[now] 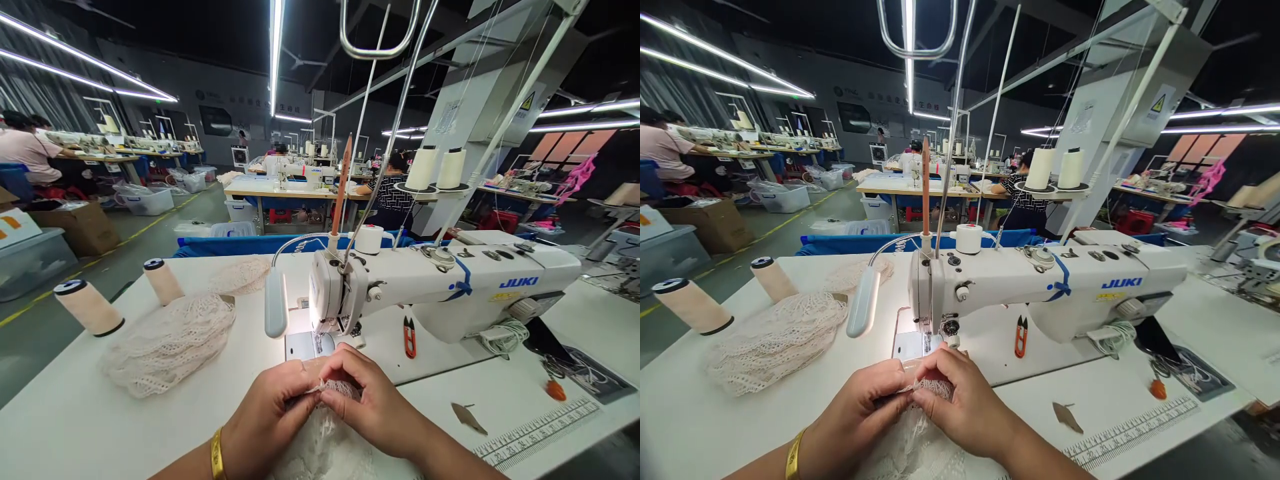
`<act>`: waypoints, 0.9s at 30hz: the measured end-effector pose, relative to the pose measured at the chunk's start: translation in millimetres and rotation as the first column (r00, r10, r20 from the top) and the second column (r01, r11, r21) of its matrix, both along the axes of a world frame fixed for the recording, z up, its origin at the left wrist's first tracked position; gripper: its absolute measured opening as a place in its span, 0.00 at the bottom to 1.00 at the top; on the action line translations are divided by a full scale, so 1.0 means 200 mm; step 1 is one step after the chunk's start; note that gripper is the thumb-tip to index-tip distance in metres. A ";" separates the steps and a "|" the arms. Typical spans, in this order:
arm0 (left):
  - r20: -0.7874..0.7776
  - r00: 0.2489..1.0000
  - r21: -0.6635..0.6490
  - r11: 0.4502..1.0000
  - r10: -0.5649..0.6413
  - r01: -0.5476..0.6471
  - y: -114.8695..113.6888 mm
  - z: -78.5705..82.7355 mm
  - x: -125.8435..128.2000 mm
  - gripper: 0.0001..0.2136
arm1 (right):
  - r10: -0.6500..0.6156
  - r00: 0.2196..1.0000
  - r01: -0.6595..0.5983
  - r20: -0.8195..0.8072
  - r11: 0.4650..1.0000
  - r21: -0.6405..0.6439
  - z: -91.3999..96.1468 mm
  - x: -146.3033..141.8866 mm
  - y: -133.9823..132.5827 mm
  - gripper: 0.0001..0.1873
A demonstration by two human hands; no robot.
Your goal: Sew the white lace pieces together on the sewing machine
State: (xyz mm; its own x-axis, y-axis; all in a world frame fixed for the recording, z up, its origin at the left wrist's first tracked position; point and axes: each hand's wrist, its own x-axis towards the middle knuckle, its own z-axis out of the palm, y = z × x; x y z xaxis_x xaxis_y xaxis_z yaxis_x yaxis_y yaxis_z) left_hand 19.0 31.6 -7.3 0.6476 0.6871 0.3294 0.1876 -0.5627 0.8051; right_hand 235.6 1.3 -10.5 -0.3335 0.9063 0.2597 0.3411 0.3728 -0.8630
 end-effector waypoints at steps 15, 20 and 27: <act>0.013 0.970 0.106 0.964 0.244 -0.244 -0.02 -0.01 0.03 0.10 | -0.052 0.997 0.055 -0.048 0.996 0.075 -0.01 -0.01 -0.01 0.07; 0.048 0.974 0.057 0.973 0.223 -0.225 -0.01 -0.04 0.04 0.09 | -0.053 0.998 0.057 -0.038 0.993 0.106 -0.02 -0.02 -0.01 0.07; 0.027 0.970 -0.091 0.967 0.242 -0.239 -0.03 -0.03 0.05 0.05 | -0.048 0.998 0.054 -0.048 0.990 0.130 -0.02 -0.02 -0.02 0.07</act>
